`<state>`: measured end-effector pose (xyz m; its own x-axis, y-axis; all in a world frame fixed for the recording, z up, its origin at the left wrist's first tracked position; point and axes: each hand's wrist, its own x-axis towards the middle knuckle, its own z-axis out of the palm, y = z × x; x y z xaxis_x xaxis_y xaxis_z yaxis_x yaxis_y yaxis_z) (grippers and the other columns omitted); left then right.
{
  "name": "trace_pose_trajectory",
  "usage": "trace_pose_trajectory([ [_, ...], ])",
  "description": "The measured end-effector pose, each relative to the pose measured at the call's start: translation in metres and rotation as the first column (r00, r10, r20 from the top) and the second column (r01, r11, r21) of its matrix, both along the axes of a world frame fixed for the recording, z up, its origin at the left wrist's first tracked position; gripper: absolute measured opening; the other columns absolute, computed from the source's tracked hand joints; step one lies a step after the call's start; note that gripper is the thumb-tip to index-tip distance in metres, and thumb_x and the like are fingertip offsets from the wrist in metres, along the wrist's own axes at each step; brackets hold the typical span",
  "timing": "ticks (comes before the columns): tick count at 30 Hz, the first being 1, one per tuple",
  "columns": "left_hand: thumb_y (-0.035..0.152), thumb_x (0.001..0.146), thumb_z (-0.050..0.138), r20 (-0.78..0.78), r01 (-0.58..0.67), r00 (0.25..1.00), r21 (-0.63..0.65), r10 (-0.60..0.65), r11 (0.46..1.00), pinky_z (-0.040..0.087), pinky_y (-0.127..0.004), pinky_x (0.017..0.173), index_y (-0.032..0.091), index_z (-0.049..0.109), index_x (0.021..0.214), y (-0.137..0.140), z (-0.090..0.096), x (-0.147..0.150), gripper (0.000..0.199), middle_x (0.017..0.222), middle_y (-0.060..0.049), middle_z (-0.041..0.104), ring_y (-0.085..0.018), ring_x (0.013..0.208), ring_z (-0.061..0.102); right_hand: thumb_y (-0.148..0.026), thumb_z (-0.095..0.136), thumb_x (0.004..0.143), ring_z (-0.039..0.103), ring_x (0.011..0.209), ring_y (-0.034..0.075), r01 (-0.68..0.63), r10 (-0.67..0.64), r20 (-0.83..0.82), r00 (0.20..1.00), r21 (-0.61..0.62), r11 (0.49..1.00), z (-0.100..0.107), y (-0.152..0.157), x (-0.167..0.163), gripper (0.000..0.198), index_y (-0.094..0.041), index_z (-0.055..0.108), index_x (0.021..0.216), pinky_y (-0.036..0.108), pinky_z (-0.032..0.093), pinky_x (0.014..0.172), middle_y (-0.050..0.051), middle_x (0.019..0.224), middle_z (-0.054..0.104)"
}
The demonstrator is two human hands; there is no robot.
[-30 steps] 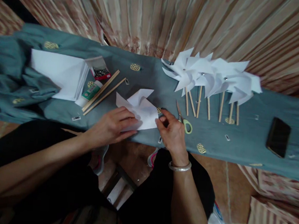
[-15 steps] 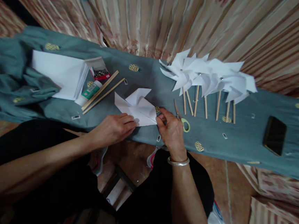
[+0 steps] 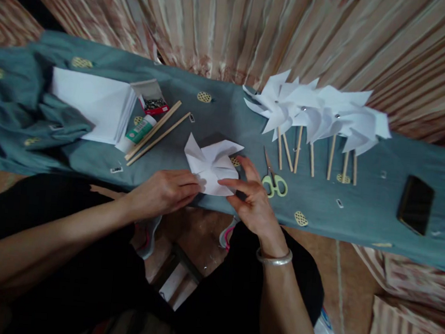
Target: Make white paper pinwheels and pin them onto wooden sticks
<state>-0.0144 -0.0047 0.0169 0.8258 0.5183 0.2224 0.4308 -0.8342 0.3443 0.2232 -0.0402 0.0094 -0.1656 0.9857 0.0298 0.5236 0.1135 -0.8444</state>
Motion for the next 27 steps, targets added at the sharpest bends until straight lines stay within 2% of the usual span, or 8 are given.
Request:
trace_pose_trajectory([
  [7, 0.015, 0.094, 0.042, -0.064, 0.023, 0.998, 0.042, -0.020, 0.999, 0.045, -0.027, 0.066, 0.014, 0.060, 0.082, 0.000, 0.001, 0.000, 0.022, 0.081, -0.003, 0.061, -0.016, 0.075, 0.057, -0.026, 0.071, 0.076, 0.037, 0.139, 0.027, 0.027, -0.028, -0.053, 0.998, -0.008, 1.000, 0.007, 0.001, -0.005, 0.013, -0.032, 0.078, 0.085, 0.049, 0.023, 0.117, -0.003, 0.144, 0.049],
  [14, 0.016, 0.093, 0.043, -0.083, 0.020, 0.996, 0.033, -0.017, 0.999, 0.048, -0.028, 0.070, 0.015, 0.060, 0.084, -0.001, 0.002, 0.001, 0.020, 0.084, -0.004, 0.062, -0.017, 0.079, 0.059, -0.034, 0.069, 0.080, 0.047, 0.132, 0.026, 0.056, -0.058, -0.111, 0.992, -0.023, 0.998, 0.010, -0.001, -0.008, 0.011, -0.030, 0.078, 0.084, 0.046, 0.037, 0.110, 0.001, 0.138, 0.056],
  [20, 0.024, 0.093, 0.045, -0.065, -0.008, 0.998, 0.020, 0.009, 1.000, 0.051, -0.032, 0.075, 0.014, 0.061, 0.098, -0.003, -0.001, 0.002, 0.020, 0.093, -0.008, 0.065, -0.019, 0.085, 0.061, -0.030, 0.070, 0.079, 0.051, 0.128, 0.027, 0.182, -0.180, -0.027, 0.983, 0.121, 0.976, 0.001, 0.006, -0.016, 0.006, -0.029, 0.075, 0.080, 0.053, 0.040, 0.107, 0.001, 0.139, 0.055],
  [23, 0.023, 0.095, 0.042, -0.047, -0.039, 0.998, 0.032, 0.041, 0.999, 0.051, -0.031, 0.075, 0.014, 0.059, 0.105, -0.005, -0.004, 0.003, 0.022, 0.092, -0.007, 0.065, -0.019, 0.085, 0.062, -0.029, 0.070, 0.079, 0.046, 0.132, 0.027, 0.188, -0.200, 0.041, 0.979, 0.196, 0.962, -0.004, 0.011, -0.021, 0.004, -0.028, 0.073, 0.078, 0.056, 0.036, 0.109, 0.001, 0.139, 0.054],
  [27, 0.017, 0.095, 0.042, -0.017, -0.047, 0.999, 0.024, 0.048, 0.999, 0.052, -0.029, 0.074, 0.013, 0.043, 0.132, -0.007, -0.006, 0.003, 0.037, 0.095, -0.006, 0.065, -0.017, 0.084, 0.061, -0.027, 0.066, 0.081, 0.035, 0.140, 0.027, 0.150, -0.193, 0.142, 0.971, 0.269, 0.951, -0.008, 0.015, -0.027, 0.006, -0.027, 0.072, 0.079, 0.054, 0.032, 0.113, 0.002, 0.140, 0.052],
])
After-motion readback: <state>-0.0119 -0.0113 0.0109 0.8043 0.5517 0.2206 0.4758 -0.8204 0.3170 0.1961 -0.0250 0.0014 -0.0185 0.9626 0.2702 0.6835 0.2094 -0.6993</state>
